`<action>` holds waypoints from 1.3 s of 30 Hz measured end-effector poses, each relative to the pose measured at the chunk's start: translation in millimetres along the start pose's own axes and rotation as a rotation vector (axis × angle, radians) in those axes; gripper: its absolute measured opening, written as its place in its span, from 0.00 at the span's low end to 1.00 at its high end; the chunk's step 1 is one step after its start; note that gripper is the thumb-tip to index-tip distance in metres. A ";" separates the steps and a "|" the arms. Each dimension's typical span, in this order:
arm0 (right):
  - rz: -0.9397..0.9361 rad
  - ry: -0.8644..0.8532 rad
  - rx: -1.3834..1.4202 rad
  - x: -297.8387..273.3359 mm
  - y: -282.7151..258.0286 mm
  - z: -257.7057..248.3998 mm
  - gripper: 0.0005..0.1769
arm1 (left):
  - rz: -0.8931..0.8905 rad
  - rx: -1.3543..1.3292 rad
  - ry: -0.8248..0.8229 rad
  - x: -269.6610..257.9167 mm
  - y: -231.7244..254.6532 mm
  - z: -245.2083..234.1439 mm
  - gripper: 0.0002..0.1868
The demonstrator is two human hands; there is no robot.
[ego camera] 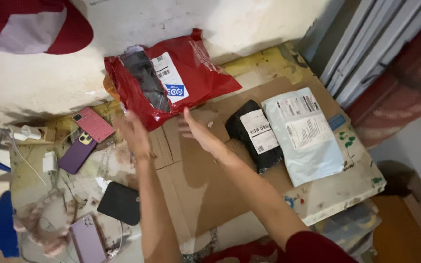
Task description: The person opens a red shipping envelope and removes a black garment in a clear plastic bag. They unfold the garment to inspect it, then refold it and place it back into the envelope. The person then picks up a second black package and begins to open it.
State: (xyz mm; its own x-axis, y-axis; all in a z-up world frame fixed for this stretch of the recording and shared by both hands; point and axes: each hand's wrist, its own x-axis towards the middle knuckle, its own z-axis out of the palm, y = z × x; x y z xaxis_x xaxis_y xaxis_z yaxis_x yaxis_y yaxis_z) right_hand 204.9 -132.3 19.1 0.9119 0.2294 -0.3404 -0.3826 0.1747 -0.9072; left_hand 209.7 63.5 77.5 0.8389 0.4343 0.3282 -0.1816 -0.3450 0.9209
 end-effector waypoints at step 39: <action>-0.890 0.631 -0.944 -309.1 26.1 -41.3 0.26 | -0.992 -0.857 -0.654 -243.0 16.7 31.7 0.36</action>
State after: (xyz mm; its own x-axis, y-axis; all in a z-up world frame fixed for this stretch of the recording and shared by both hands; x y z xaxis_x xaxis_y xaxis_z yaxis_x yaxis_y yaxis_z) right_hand -80.8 -238.3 90.4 0.7986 -0.1131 0.5911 0.3495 -0.7124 -0.6086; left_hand 19.1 -74.1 6.4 0.8349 -0.3337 -0.4378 0.5494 0.5551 0.6245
